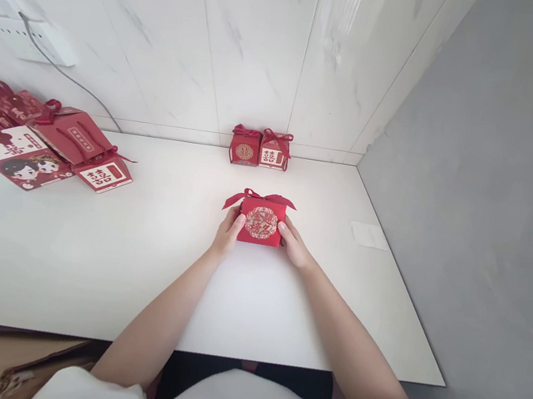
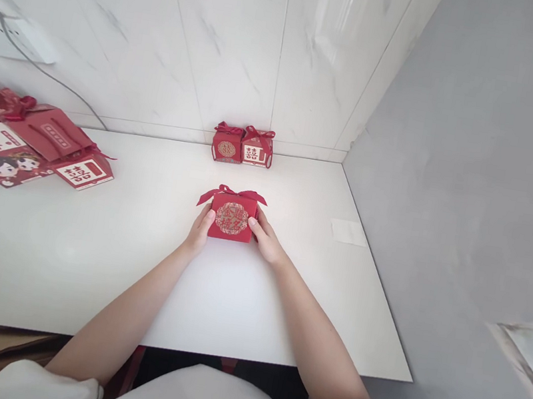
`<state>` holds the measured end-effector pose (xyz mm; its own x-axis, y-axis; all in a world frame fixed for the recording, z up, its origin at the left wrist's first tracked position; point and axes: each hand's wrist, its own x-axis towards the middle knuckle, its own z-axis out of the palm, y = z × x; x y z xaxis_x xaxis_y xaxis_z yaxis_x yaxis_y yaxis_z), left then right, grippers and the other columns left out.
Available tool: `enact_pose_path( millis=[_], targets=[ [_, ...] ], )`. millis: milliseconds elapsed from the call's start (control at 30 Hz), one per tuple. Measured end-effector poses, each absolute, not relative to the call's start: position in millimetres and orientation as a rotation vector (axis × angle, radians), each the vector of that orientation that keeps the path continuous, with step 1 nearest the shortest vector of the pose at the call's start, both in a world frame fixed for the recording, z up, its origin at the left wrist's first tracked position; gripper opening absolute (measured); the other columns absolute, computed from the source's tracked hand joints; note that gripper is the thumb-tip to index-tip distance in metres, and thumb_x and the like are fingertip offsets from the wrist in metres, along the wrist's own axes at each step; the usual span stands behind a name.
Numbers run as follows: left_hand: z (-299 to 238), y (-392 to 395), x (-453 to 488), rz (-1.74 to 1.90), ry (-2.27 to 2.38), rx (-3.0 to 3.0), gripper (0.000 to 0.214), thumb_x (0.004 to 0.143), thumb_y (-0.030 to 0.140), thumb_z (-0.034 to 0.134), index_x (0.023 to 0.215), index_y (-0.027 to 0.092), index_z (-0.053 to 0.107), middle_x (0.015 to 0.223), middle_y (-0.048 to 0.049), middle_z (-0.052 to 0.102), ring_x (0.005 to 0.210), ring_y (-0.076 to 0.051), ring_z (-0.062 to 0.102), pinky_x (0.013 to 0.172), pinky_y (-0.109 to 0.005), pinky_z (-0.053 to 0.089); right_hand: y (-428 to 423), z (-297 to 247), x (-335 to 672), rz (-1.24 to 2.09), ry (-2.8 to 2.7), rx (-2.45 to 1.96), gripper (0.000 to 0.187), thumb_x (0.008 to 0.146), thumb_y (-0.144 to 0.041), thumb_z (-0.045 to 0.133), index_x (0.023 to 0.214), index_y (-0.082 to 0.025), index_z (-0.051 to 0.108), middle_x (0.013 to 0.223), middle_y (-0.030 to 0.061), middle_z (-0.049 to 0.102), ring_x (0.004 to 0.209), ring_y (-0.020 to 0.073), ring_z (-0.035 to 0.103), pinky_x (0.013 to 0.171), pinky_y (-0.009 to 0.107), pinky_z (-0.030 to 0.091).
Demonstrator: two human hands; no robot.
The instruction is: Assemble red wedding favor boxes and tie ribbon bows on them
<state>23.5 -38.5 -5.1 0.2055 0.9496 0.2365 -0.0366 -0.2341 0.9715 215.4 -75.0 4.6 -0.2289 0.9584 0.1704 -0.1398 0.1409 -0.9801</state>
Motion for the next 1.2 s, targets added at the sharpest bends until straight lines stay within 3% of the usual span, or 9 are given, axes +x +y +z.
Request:
enact_pose_path(
  millis=[233, 633, 733, 900, 1000, 1100, 1200],
  targets=[
    [-10, -39, 23, 1.26, 0.987, 1.486, 0.061, 0.093, 0.063, 0.046, 0.135, 0.019, 0.052, 0.135, -0.0119, 0.06, 0.129, -0.03, 0.054, 0.109, -0.046, 0.044, -71, -3, 217, 1.328, -1.318, -0.906, 0.067, 0.093, -0.062, 0.049, 0.146, -0.024, 0.041, 0.148, 0.0078, 0.052, 0.135, 0.0267, 0.052, 0.11, 0.047, 0.047],
    [-14, -32, 27, 1.294, 1.072, 1.516, 0.062, 0.091, 0.067, 0.045, 0.127, 0.017, 0.057, 0.127, -0.013, 0.064, 0.121, -0.031, 0.06, 0.106, -0.048, 0.045, -67, -4, 212, 1.324, -1.191, -0.838, 0.065, 0.088, -0.063, 0.057, 0.136, -0.02, 0.054, 0.141, 0.0086, 0.06, 0.13, 0.029, 0.057, 0.11, 0.045, 0.047],
    [-14, -27, 27, 1.268, 1.082, 1.527, 0.062, 0.09, 0.068, 0.045, 0.122, 0.017, 0.059, 0.124, -0.012, 0.066, 0.118, -0.03, 0.061, 0.104, -0.048, 0.046, -65, -8, 214, 1.303, -1.144, -0.862, 0.064, 0.086, -0.063, 0.06, 0.132, -0.019, 0.058, 0.134, 0.0085, 0.065, 0.122, 0.0289, 0.061, 0.103, 0.043, 0.051],
    [-11, -21, 31, 1.267, 1.106, 1.53, 0.058, 0.09, 0.067, 0.046, 0.115, 0.018, 0.064, 0.117, -0.0108, 0.069, 0.113, -0.03, 0.063, 0.1, -0.046, 0.047, -59, -12, 216, 1.26, -1.082, -0.94, 0.058, 0.082, -0.064, 0.062, 0.113, -0.016, 0.069, 0.101, 0.0084, 0.075, 0.097, 0.0285, 0.069, 0.081, 0.04, 0.057],
    [-9, -18, 35, 1.309, 1.098, 1.543, 0.054, 0.09, 0.064, 0.049, 0.112, 0.017, 0.067, 0.117, -0.0113, 0.069, 0.114, -0.03, 0.062, 0.102, -0.045, 0.046, -58, -10, 215, 1.23, -1.064, -0.912, 0.056, 0.081, -0.063, 0.065, 0.115, -0.019, 0.068, 0.106, 0.0082, 0.075, 0.102, 0.0278, 0.068, 0.083, 0.039, 0.057],
    [-9, -13, 38, 1.383, 1.114, 1.538, 0.051, 0.091, 0.059, 0.05, 0.119, 0.018, 0.065, 0.124, -0.0118, 0.066, 0.118, -0.028, 0.06, 0.104, -0.043, 0.045, -58, -10, 213, 1.194, -1.029, -0.886, 0.059, 0.079, -0.06, 0.068, 0.125, -0.024, 0.062, 0.119, 0.0068, 0.071, 0.106, 0.0255, 0.067, 0.085, 0.037, 0.057],
    [-11, -10, 38, 1.466, 1.179, 1.492, 0.056, 0.091, 0.054, 0.054, 0.134, 0.019, 0.054, 0.136, -0.0132, 0.058, 0.125, -0.029, 0.055, 0.106, -0.044, 0.043, -56, -14, 213, 1.158, -0.974, -0.919, 0.061, 0.074, -0.058, 0.072, 0.123, -0.023, 0.062, 0.11, 0.0068, 0.073, 0.088, 0.022, 0.07, 0.074, 0.036, 0.058]
  ],
)
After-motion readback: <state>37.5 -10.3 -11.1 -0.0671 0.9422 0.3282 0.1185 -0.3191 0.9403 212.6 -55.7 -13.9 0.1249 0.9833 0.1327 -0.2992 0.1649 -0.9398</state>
